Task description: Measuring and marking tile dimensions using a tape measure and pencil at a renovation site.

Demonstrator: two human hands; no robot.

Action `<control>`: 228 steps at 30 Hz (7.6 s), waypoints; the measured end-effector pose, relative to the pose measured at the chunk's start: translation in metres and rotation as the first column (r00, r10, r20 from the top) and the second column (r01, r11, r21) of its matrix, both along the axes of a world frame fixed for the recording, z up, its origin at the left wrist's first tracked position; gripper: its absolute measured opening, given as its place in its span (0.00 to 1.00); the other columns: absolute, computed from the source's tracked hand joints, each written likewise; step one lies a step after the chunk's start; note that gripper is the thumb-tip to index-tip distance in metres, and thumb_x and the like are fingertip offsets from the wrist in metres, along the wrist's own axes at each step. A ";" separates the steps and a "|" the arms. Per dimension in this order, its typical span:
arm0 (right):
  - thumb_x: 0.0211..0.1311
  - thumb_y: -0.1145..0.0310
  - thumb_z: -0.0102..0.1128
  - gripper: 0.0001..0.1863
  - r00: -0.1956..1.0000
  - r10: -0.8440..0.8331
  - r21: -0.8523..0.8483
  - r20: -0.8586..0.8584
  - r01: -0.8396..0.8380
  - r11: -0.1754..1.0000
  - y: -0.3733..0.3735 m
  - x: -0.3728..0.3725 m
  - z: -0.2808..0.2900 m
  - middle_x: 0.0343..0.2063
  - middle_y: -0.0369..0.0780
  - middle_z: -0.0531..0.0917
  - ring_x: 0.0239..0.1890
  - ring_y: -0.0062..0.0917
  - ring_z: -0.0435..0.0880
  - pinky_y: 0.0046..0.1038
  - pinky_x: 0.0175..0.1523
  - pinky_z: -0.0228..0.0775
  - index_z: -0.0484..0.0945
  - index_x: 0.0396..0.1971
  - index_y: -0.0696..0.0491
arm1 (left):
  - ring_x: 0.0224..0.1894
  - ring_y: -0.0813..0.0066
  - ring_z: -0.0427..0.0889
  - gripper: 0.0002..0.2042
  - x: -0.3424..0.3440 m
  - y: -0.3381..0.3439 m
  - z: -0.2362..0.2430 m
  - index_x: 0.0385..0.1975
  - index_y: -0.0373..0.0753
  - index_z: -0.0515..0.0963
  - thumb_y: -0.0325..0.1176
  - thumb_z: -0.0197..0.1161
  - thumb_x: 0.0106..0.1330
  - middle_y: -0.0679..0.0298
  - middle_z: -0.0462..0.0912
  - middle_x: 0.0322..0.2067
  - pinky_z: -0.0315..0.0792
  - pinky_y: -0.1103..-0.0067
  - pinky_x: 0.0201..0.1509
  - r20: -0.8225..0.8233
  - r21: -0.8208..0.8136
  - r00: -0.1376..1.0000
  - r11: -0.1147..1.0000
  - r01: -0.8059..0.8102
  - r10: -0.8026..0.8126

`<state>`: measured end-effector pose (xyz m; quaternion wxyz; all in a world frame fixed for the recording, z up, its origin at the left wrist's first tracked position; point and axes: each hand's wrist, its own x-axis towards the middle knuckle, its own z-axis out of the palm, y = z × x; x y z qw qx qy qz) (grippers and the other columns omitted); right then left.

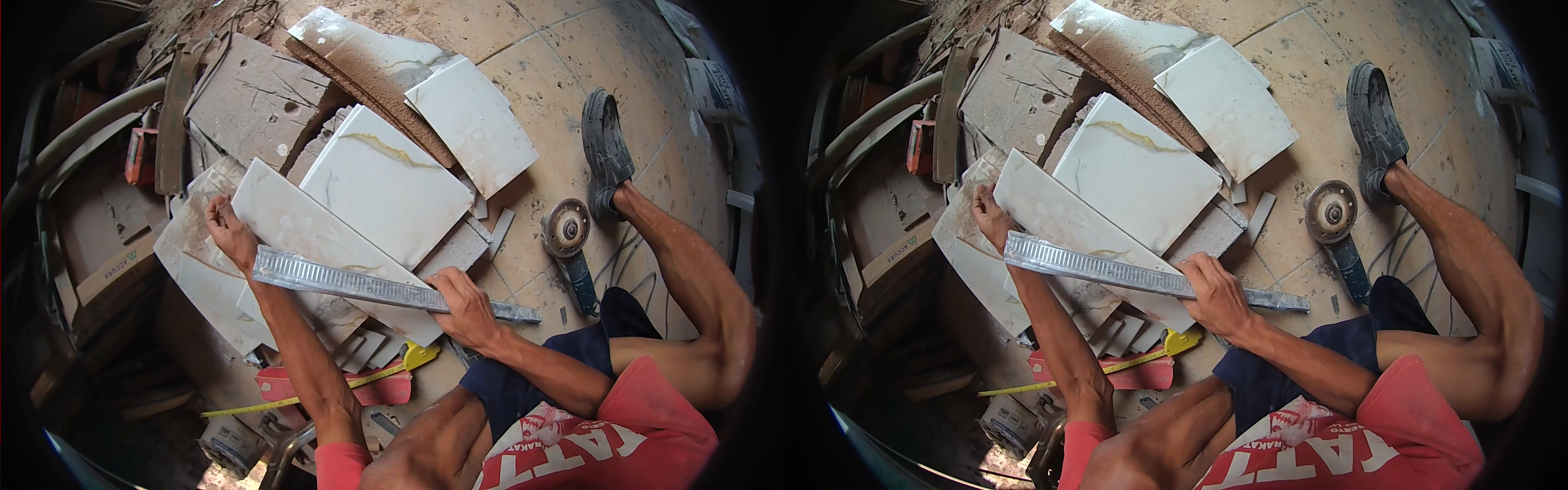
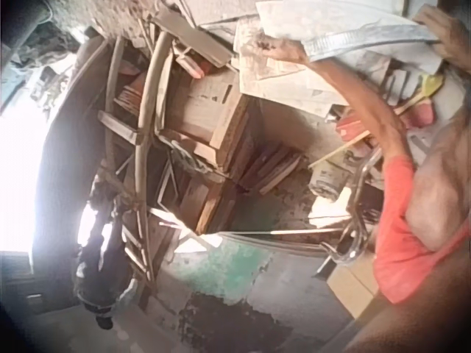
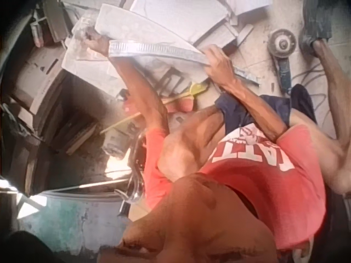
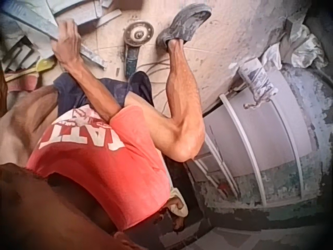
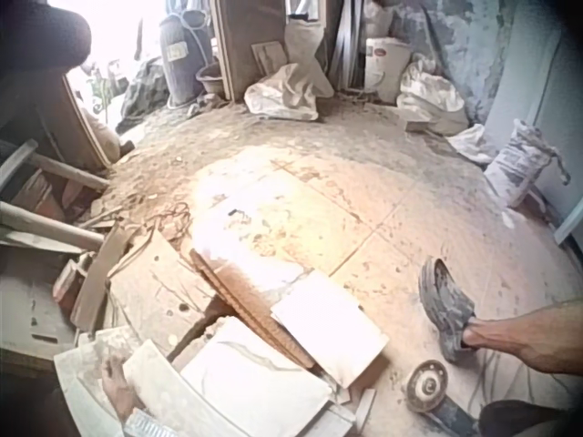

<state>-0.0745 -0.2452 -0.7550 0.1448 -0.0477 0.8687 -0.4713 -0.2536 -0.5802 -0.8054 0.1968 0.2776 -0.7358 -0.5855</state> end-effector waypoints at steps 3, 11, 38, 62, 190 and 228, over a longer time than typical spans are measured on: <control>0.44 0.77 0.65 0.24 1.000 -0.017 0.000 -0.009 0.017 1.000 0.005 -0.008 0.020 0.39 0.46 0.75 0.40 0.42 0.78 0.36 0.45 0.72 0.72 0.46 0.59 | 0.58 0.63 0.71 0.27 0.012 0.027 0.027 0.57 0.31 0.65 0.42 0.62 0.65 0.51 0.72 0.55 0.62 0.74 0.62 -0.090 -0.196 0.995 0.980 0.016 -0.034; 0.62 0.61 0.62 0.21 0.965 -0.209 -0.092 -0.160 0.197 0.976 0.022 -0.097 0.109 0.31 0.47 0.76 0.30 0.32 0.78 0.31 0.35 0.70 0.69 0.46 0.59 | 0.72 0.51 0.45 0.55 0.076 0.111 0.100 0.69 0.36 0.49 0.46 0.76 0.41 0.49 0.43 0.70 0.46 0.60 0.72 0.689 -0.509 0.600 0.318 0.800 -0.407; 0.68 0.60 0.45 0.16 0.900 0.307 0.329 0.309 -0.404 0.854 0.012 -0.079 0.141 0.14 0.54 0.77 0.20 0.53 0.78 0.50 0.29 0.70 0.63 0.39 0.60 | 0.72 0.47 0.36 0.63 0.101 0.139 0.080 0.69 0.34 0.46 0.48 0.79 0.31 0.47 0.36 0.70 0.57 0.40 0.60 0.785 -0.430 0.511 0.286 0.856 -0.349; 0.64 0.64 0.51 0.14 0.879 0.341 0.406 0.334 -0.461 0.789 0.010 -0.069 0.152 0.09 0.50 0.75 0.13 0.47 0.78 0.44 0.19 0.70 0.66 0.30 0.61 | 0.72 0.45 0.37 0.61 0.094 0.143 0.085 0.68 0.34 0.48 0.46 0.79 0.31 0.45 0.35 0.70 0.65 0.41 0.53 0.821 -0.397 0.470 0.268 0.878 -0.325; 0.62 0.61 0.58 0.15 0.976 -0.161 0.294 0.145 0.113 0.949 0.026 -0.145 0.047 0.18 0.36 0.74 0.21 0.18 0.71 0.23 0.28 0.64 0.76 0.34 0.61 | 0.54 0.66 0.73 0.32 0.283 0.075 0.081 0.53 0.24 0.69 0.32 0.73 0.49 0.51 0.69 0.55 0.70 0.73 0.56 0.185 0.001 0.851 0.866 -0.501 0.492; 0.56 0.62 0.58 0.26 0.997 -0.045 0.537 -0.058 0.069 0.841 0.001 -0.126 0.025 0.47 0.51 0.76 0.47 0.47 0.78 0.42 0.51 0.69 0.72 0.52 0.61 | 0.56 0.47 0.70 0.24 0.235 0.090 0.037 0.56 0.26 0.67 0.35 0.60 0.63 0.44 0.72 0.53 0.63 0.66 0.61 0.356 -0.477 0.815 0.839 -0.261 0.456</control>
